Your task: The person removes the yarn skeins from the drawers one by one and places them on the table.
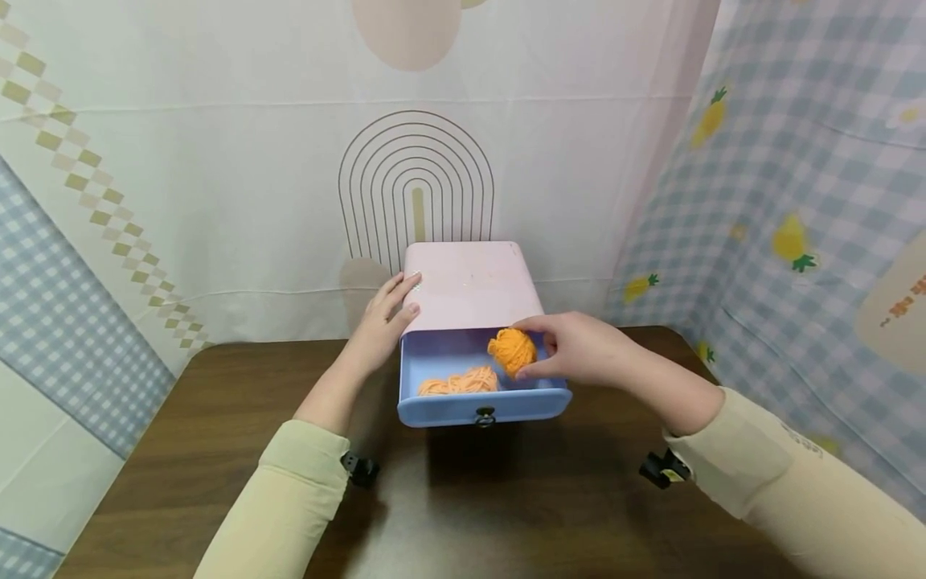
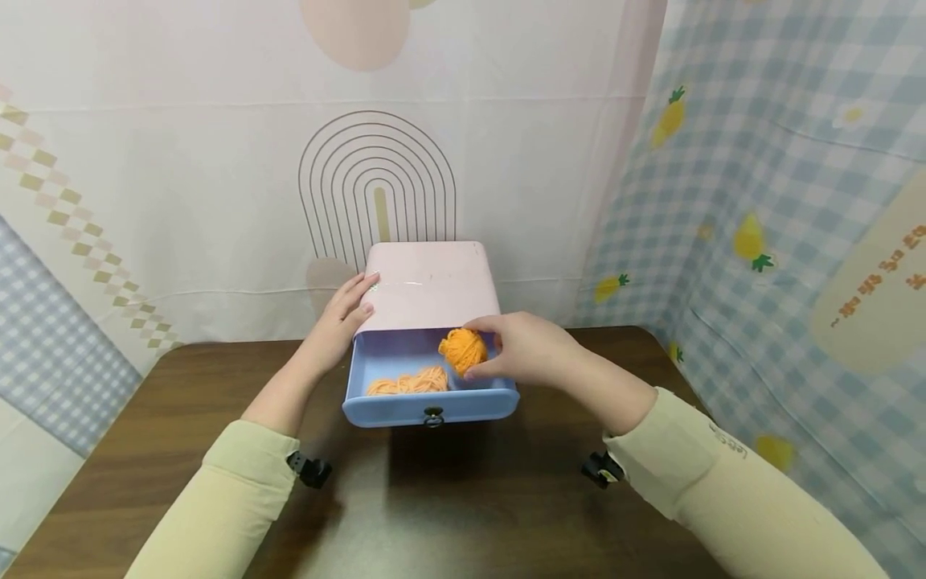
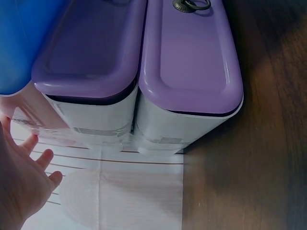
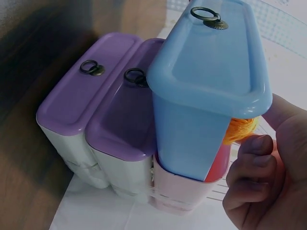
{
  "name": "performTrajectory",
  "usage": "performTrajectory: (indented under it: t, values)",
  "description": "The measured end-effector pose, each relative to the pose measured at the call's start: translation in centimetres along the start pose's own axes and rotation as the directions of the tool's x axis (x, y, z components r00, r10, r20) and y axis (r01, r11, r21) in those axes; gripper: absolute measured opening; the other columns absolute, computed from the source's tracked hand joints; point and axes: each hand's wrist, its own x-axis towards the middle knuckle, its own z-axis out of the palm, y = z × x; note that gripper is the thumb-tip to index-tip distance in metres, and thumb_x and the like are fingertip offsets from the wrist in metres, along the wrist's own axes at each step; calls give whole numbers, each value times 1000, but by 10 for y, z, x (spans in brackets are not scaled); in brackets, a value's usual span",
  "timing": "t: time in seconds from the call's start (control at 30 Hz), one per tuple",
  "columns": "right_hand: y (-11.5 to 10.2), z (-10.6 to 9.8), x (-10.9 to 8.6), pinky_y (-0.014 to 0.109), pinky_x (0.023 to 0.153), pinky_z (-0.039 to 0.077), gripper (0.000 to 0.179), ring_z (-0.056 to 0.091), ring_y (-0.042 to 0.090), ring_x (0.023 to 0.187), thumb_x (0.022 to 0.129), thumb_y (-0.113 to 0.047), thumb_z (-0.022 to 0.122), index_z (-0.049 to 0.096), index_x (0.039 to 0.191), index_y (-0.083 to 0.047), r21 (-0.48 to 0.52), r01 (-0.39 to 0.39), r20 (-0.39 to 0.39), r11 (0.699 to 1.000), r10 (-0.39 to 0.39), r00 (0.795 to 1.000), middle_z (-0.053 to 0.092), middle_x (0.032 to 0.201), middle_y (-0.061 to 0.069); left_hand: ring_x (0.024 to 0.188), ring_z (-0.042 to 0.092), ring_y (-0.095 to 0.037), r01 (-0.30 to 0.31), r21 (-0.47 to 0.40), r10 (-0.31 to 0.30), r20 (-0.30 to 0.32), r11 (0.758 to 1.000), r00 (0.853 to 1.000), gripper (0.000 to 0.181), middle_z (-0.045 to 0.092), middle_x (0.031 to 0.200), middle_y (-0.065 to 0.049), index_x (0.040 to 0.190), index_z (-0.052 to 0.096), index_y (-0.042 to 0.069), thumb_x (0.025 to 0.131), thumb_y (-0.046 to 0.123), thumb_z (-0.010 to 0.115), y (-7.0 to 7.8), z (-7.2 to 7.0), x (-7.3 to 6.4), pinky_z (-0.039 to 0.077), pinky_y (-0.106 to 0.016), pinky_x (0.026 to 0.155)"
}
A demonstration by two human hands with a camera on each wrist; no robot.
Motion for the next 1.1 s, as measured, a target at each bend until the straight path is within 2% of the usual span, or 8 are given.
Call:
performTrajectory:
  t: [0.17,0.43,0.63,0.87,1.1]
  values:
    - [6,-4,-7,31,50,35,71,46,18,58,77,-52,80,57,139,-26,76,0,-25,997,2,1000,50,68,1,147,13,-41,-17,1,17,-4,1000,1000,54,20,164,-6,153,40,29,101,45,45,1,0,0,14,-68,111]
    - [17,-9,-14,30,49,35,74,42,16,53,77,-56,79,56,140,-25,119,-14,-93,993,26,995,45,61,-1,148,12,-40,-9,-5,9,0,1000,1000,56,18,164,-2,153,39,31,100,50,43,-1,1,1,13,-69,111]
    - [26,-13,-21,31,50,37,73,43,18,55,79,-48,81,54,142,-23,180,-34,-118,983,56,991,48,64,0,148,11,-40,-6,-17,6,4,1000,1000,57,17,164,-1,153,38,34,100,53,42,-2,3,2,14,-70,110]
    - [46,-14,-27,31,50,39,78,46,19,60,78,-52,80,51,143,-21,259,-76,-132,963,113,985,52,69,2,148,10,-40,-16,-29,17,3,999,1000,57,16,164,-4,154,38,30,100,50,42,-2,2,0,13,-71,110]
    - [73,-9,-32,30,50,39,81,46,18,60,81,-52,77,49,145,-12,246,-94,-163,965,137,977,55,70,3,148,12,-40,-17,-2,17,-10,1000,1000,55,19,164,-4,153,39,29,101,47,43,-2,2,1,15,-69,111]
